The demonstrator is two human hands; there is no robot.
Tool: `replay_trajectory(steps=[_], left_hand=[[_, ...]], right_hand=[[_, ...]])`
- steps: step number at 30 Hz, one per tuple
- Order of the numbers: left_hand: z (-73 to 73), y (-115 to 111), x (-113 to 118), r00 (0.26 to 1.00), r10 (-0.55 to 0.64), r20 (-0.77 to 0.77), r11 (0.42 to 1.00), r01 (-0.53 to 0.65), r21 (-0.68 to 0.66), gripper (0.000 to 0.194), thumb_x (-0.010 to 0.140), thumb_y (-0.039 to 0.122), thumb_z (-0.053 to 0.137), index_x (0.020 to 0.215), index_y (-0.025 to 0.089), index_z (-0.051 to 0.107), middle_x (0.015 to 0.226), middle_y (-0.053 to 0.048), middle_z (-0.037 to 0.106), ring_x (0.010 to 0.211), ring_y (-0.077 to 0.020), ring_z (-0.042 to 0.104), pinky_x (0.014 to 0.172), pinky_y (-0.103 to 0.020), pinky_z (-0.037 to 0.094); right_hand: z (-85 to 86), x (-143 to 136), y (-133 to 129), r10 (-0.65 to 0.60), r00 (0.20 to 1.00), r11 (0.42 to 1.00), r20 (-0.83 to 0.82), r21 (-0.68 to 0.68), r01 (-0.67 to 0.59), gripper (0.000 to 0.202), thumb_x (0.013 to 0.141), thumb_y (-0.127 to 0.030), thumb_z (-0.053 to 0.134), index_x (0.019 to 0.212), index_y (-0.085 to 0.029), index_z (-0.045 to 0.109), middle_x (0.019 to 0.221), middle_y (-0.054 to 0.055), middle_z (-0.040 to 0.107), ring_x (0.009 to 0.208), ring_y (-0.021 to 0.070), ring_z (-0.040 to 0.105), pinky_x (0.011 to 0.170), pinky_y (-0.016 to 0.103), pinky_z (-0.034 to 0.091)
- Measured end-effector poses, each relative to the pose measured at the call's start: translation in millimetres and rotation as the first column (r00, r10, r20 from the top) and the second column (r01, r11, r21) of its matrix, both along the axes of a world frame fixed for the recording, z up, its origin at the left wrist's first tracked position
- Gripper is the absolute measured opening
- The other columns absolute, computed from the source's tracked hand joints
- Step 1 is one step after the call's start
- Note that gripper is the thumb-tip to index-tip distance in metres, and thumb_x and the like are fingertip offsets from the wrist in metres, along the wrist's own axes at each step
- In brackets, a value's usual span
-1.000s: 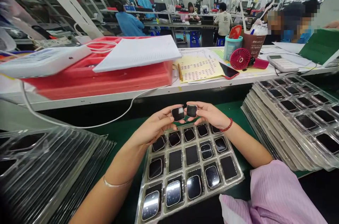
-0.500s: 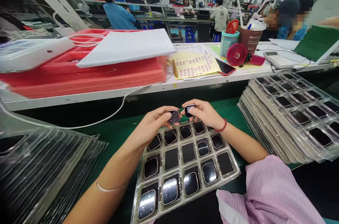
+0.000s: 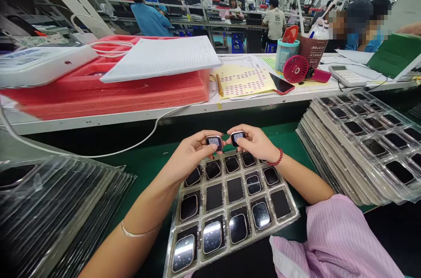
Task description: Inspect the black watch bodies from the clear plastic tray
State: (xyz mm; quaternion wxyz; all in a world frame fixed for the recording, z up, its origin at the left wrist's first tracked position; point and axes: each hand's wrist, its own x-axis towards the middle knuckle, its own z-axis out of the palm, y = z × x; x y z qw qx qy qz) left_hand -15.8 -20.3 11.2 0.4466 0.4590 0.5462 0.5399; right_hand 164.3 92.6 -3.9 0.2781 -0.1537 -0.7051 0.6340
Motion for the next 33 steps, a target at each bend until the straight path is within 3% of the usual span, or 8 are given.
replay_trajectory(steps=[5,12,26,33], left_hand=[[-0.6,-1,3,1.0,0.0,0.006,1.0,0.0,0.015,0.028,0.074,0.031,0.072,0.095,0.014,0.065,0.08,-0.003,0.071,0.06,-0.0132,0.066,0.053,-0.022,0.043],[0.3,-1,4,1.0,-0.013,0.025,1.0,0.013,0.014,0.025,0.075,0.028,0.071,0.095,0.014,0.065,0.078,-0.002,0.069,0.061,-0.0125,0.067,0.055,-0.021,0.043],[1.4,-5,4,0.999,-0.026,-0.035,1.0,0.026,0.002,0.026,0.077,0.03,0.069,0.098,0.015,0.064,0.085,-0.005,0.072,0.064,-0.0132,0.065,0.057,-0.023,0.043],[0.0,-3,5,0.999,-0.016,-0.047,1.0,0.017,0.021,0.026,0.076,0.031,0.07,0.095,0.015,0.064,0.086,-0.005,0.072,0.063,-0.0138,0.065,0.056,-0.024,0.045]], right_hand=[[-4.0,-1,-4,0.001,1.0,1.0,0.028,0.025,-0.002,0.027,0.084,-0.024,0.062,0.11,-0.015,0.063,0.095,0.007,0.073,0.06,0.0092,0.06,0.057,0.021,0.052],[-5.6,1,-6,0.018,1.0,0.999,-0.003,0.048,-0.018,0.023,0.09,-0.025,0.059,0.11,-0.015,0.063,0.095,0.008,0.072,0.063,0.0106,0.061,0.062,0.024,0.056],[2.3,1,-13,-0.005,1.0,0.995,0.005,0.098,0.005,0.023,0.088,-0.025,0.059,0.109,-0.016,0.063,0.093,0.007,0.071,0.07,0.0138,0.063,0.064,0.026,0.055],[-6.2,0,-12,-0.045,0.999,0.985,0.018,0.165,0.041,0.024,0.09,-0.025,0.057,0.112,-0.016,0.062,0.095,0.007,0.07,0.068,0.0135,0.061,0.066,0.028,0.054]])
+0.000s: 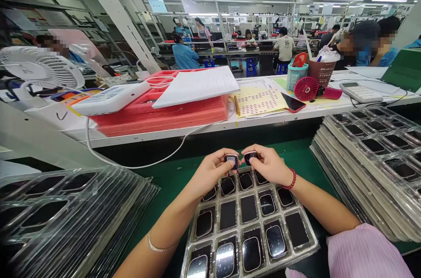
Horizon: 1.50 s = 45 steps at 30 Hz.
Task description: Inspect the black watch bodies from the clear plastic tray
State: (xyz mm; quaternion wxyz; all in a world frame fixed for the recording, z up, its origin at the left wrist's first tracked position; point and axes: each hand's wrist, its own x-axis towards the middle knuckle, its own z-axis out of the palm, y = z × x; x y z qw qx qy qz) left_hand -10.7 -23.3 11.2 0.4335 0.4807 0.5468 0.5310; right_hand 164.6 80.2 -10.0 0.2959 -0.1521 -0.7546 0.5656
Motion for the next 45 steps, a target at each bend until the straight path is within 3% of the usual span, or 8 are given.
replay_trajectory(steps=[8,15,20,24,30,34,38,45], left_hand=[[-5.1,5,1,0.999,0.04,-0.02,0.999,-0.04,0.021,0.031,0.083,0.043,0.065,0.096,0.015,0.065,0.082,-0.006,0.071,0.061,-0.0139,0.064,0.049,-0.022,0.04],[-8.3,7,2,0.999,0.05,0.017,0.997,-0.051,0.059,0.041,0.067,0.015,0.069,0.107,0.017,0.059,0.094,-0.003,0.069,0.088,-0.0155,0.065,0.078,-0.026,0.051],[-9.7,6,2,1.0,0.025,-0.006,0.999,-0.025,0.047,0.029,0.075,0.025,0.068,0.102,0.016,0.061,0.085,-0.003,0.067,0.073,-0.014,0.063,0.064,-0.024,0.049],[-11.5,7,1,1.0,0.007,-0.004,0.999,-0.007,0.035,0.032,0.08,0.022,0.054,0.111,0.017,0.061,0.096,-0.006,0.069,0.073,-0.0154,0.065,0.054,-0.023,0.046],[-8.9,7,1,0.999,0.041,-0.012,0.996,-0.04,0.078,0.035,0.071,0.019,0.066,0.105,0.017,0.06,0.094,-0.005,0.07,0.091,-0.0193,0.067,0.077,-0.029,0.053],[-6.4,6,0,0.999,0.045,0.0,0.996,-0.045,0.079,0.029,0.074,0.029,0.07,0.099,0.016,0.061,0.088,-0.005,0.07,0.084,-0.0198,0.067,0.075,-0.031,0.053],[-5.3,5,0,0.998,0.064,-0.002,0.996,-0.064,0.068,0.047,0.069,0.021,0.074,0.113,0.018,0.059,0.092,-0.004,0.071,0.09,-0.0189,0.067,0.081,-0.029,0.052],[-5.2,4,-1,0.996,0.087,0.018,0.996,-0.087,0.019,0.045,0.086,0.053,0.06,0.107,0.014,0.066,0.086,-0.007,0.072,0.062,-0.0151,0.064,0.05,-0.023,0.042]], right_hand=[[-3.4,-2,11,-0.004,1.0,0.997,-0.028,-0.076,0.002,0.03,0.095,-0.042,0.053,0.106,-0.015,0.062,0.087,0.006,0.069,0.059,0.0108,0.055,0.053,0.023,0.047],[-3.8,-4,14,0.007,0.998,0.999,-0.065,-0.033,-0.009,0.046,0.076,-0.013,0.06,0.121,-0.017,0.053,0.101,0.006,0.066,0.074,0.0124,0.059,0.057,0.02,0.047],[-0.2,1,16,0.056,0.998,0.993,0.008,-0.107,-0.054,0.039,0.083,-0.022,0.051,0.122,-0.017,0.056,0.104,0.007,0.068,0.07,0.0119,0.06,0.059,0.023,0.05],[0.2,0,12,-0.034,0.999,0.999,-0.021,0.025,0.035,0.023,0.083,-0.02,0.056,0.105,-0.016,0.06,0.088,0.004,0.067,0.071,0.0129,0.059,0.065,0.025,0.049],[6.3,1,9,0.084,0.996,0.996,-0.004,0.03,-0.084,0.036,0.08,-0.016,0.056,0.116,-0.016,0.056,0.101,0.007,0.067,0.085,0.0161,0.063,0.068,0.026,0.051],[10.4,3,10,0.145,0.989,0.989,0.008,-0.016,-0.145,0.037,0.082,-0.015,0.051,0.119,-0.016,0.056,0.104,0.008,0.068,0.083,0.0152,0.064,0.067,0.026,0.053],[8.1,4,11,0.149,0.989,0.989,-0.016,-0.011,-0.149,0.049,0.077,-0.011,0.057,0.126,-0.016,0.054,0.107,0.008,0.069,0.085,0.0147,0.065,0.069,0.025,0.054],[4.6,3,15,0.133,0.991,0.974,-0.003,-0.182,-0.132,0.033,0.094,-0.034,0.054,0.12,-0.014,0.06,0.097,0.008,0.07,0.066,0.0111,0.062,0.055,0.021,0.053]])
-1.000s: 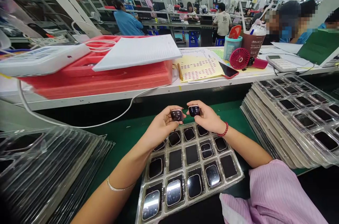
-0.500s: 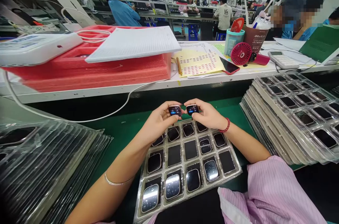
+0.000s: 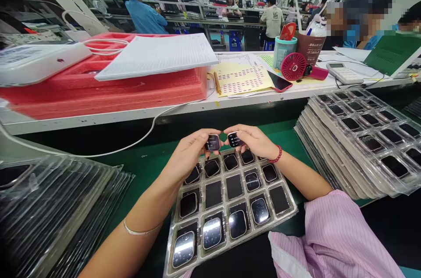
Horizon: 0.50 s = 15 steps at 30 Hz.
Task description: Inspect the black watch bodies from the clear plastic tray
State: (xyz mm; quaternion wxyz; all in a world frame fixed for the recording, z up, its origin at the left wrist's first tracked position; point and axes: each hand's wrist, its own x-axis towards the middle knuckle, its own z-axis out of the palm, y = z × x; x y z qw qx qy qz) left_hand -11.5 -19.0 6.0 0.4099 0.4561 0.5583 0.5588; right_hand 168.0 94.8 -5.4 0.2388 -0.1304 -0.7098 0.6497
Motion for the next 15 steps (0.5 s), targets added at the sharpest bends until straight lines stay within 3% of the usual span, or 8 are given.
replay_trajectory(steps=[3,5,8,11,15], left_hand=[[1.9,-0.6,-1.2,1.0,-0.013,0.012,1.0,0.013,0.023,0.059,0.075,0.041,0.074,0.127,0.017,0.057,0.093,-0.006,0.072,0.071,-0.0163,0.067,0.056,-0.023,0.046],[2.3,-0.5,-1.8,1.0,-0.031,-0.003,0.999,0.031,0.018,0.062,0.071,0.034,0.078,0.127,0.017,0.058,0.094,-0.006,0.073,0.074,-0.0167,0.068,0.058,-0.023,0.047],[1.2,0.3,-2.5,0.999,-0.038,-0.006,0.999,0.038,0.002,0.043,0.082,0.047,0.065,0.11,0.014,0.066,0.087,-0.008,0.073,0.066,-0.0167,0.067,0.051,-0.023,0.044],[0.8,0.9,-3.3,0.999,-0.036,0.003,0.999,0.036,0.012,0.046,0.085,0.048,0.06,0.114,0.013,0.065,0.091,-0.009,0.073,0.068,-0.0172,0.068,0.051,-0.023,0.045],[2.9,0.5,-3.0,0.998,-0.052,-0.024,0.998,0.053,0.023,0.052,0.073,0.025,0.07,0.123,0.015,0.059,0.098,-0.007,0.072,0.08,-0.0177,0.069,0.067,-0.026,0.054]], right_hand=[[1.0,-0.8,-0.7,-0.011,0.999,1.0,-0.037,0.026,0.012,0.044,0.083,-0.025,0.066,0.126,-0.018,0.056,0.103,0.007,0.07,0.073,0.0123,0.062,0.058,0.021,0.055],[1.1,-1.2,-1.1,-0.033,0.999,0.998,-0.033,0.045,0.034,0.046,0.078,-0.02,0.069,0.123,-0.018,0.056,0.101,0.006,0.069,0.07,0.0115,0.061,0.055,0.019,0.053],[0.2,-1.1,-0.3,-0.035,0.999,0.999,-0.019,0.006,0.035,0.029,0.089,-0.033,0.061,0.112,-0.016,0.06,0.091,0.006,0.07,0.057,0.0093,0.06,0.048,0.018,0.049],[-0.3,-0.3,0.6,-0.032,0.998,0.999,-0.051,-0.025,0.031,0.034,0.094,-0.043,0.053,0.112,-0.015,0.061,0.092,0.007,0.07,0.059,0.0104,0.063,0.049,0.019,0.051],[-0.2,-0.4,-0.9,-0.054,0.997,0.998,-0.051,0.017,0.055,0.042,0.081,-0.02,0.063,0.123,-0.018,0.056,0.104,0.006,0.068,0.069,0.01,0.064,0.058,0.02,0.055]])
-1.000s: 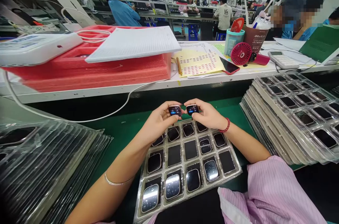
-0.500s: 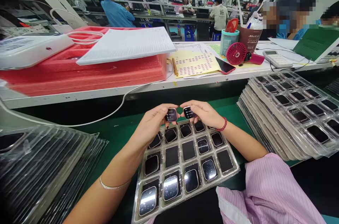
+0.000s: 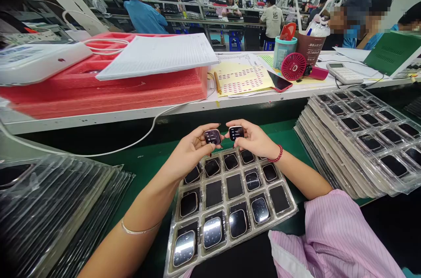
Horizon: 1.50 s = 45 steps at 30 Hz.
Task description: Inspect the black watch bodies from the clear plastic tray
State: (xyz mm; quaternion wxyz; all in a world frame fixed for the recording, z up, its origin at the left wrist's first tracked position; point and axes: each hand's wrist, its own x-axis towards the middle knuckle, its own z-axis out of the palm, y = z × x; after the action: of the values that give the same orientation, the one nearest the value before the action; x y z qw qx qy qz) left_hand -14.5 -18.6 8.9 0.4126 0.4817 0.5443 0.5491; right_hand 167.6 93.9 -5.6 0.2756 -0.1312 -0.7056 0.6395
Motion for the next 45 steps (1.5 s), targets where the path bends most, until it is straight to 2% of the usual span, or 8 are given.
replay_trajectory(steps=[3,5,8,12,16,27,38,45], left_hand=[[1.4,-0.9,1.3,1.0,-0.016,-0.002,1.0,0.016,0.008,0.048,0.072,0.021,0.067,0.119,0.015,0.06,0.097,-0.006,0.072,0.083,-0.0181,0.069,0.079,-0.031,0.056],[1.7,-1.6,1.7,1.0,-0.016,-0.009,1.0,0.016,0.009,0.052,0.071,0.02,0.067,0.122,0.014,0.059,0.101,-0.007,0.072,0.085,-0.0181,0.069,0.081,-0.032,0.056],[2.0,-2.6,1.1,0.999,-0.007,-0.032,1.0,0.007,0.0,0.058,0.072,0.023,0.068,0.128,0.014,0.056,0.103,-0.009,0.072,0.081,-0.0178,0.069,0.07,-0.027,0.054],[2.2,-2.7,0.5,0.999,-0.001,-0.049,1.0,-0.001,-0.023,0.044,0.081,0.038,0.066,0.116,0.013,0.063,0.093,-0.009,0.073,0.071,-0.017,0.068,0.054,-0.022,0.046],[2.2,-2.6,1.1,1.0,-0.005,-0.03,1.0,0.004,-0.031,0.037,0.08,0.041,0.067,0.105,0.014,0.067,0.089,-0.008,0.073,0.069,-0.0172,0.068,0.053,-0.023,0.045],[0.8,-1.7,0.1,0.999,-0.022,-0.042,0.999,0.021,-0.046,0.035,0.08,0.041,0.067,0.103,0.014,0.066,0.093,-0.009,0.075,0.068,-0.0177,0.068,0.052,-0.023,0.045],[-1.7,-3.3,2.0,0.999,-0.041,0.015,0.999,0.041,-0.029,0.029,0.078,0.033,0.067,0.1,0.015,0.067,0.087,-0.006,0.072,0.066,-0.0184,0.069,0.05,-0.022,0.043],[0.9,-4.4,4.3,0.999,-0.045,0.028,0.999,0.045,-0.021,0.02,0.082,0.022,0.057,0.099,0.015,0.066,0.081,-0.003,0.067,0.062,-0.0126,0.065,0.05,-0.02,0.043]], right_hand=[[0.1,-0.5,-1.8,-0.006,1.0,1.0,0.007,0.028,0.006,0.045,0.076,-0.012,0.059,0.121,-0.018,0.056,0.104,0.006,0.067,0.069,0.0093,0.062,0.06,0.02,0.055],[1.0,-0.4,-2.3,-0.001,1.0,0.999,0.01,0.037,0.001,0.046,0.075,-0.011,0.057,0.12,-0.017,0.056,0.104,0.006,0.068,0.07,0.0099,0.063,0.061,0.02,0.054],[2.6,0.6,-1.5,0.008,1.0,0.999,0.025,0.036,-0.009,0.045,0.077,-0.012,0.059,0.121,-0.017,0.056,0.107,0.007,0.069,0.073,0.0113,0.065,0.061,0.021,0.055],[1.0,1.2,1.1,0.028,0.999,0.999,0.024,0.026,-0.029,0.027,0.088,-0.024,0.058,0.114,-0.015,0.061,0.097,0.007,0.072,0.064,0.0104,0.065,0.055,0.019,0.053],[-2.7,-0.1,1.9,0.043,0.999,0.999,0.007,0.011,-0.044,0.024,0.091,-0.028,0.059,0.111,-0.014,0.062,0.092,0.006,0.072,0.06,0.0092,0.064,0.053,0.019,0.052],[-1.1,-0.6,-0.8,0.045,0.999,0.999,0.008,0.025,-0.045,0.022,0.092,-0.028,0.059,0.108,-0.014,0.062,0.092,0.006,0.071,0.059,0.0096,0.064,0.054,0.02,0.053],[0.0,3.3,-4.5,0.019,1.0,0.999,0.024,0.028,-0.019,0.022,0.091,-0.027,0.06,0.109,-0.015,0.065,0.091,0.006,0.073,0.06,0.0091,0.064,0.058,0.02,0.055],[-0.1,5.7,-4.6,0.007,0.999,0.999,0.039,0.043,-0.009,0.022,0.093,-0.03,0.059,0.109,-0.016,0.066,0.093,0.007,0.074,0.061,0.011,0.064,0.06,0.024,0.058]])
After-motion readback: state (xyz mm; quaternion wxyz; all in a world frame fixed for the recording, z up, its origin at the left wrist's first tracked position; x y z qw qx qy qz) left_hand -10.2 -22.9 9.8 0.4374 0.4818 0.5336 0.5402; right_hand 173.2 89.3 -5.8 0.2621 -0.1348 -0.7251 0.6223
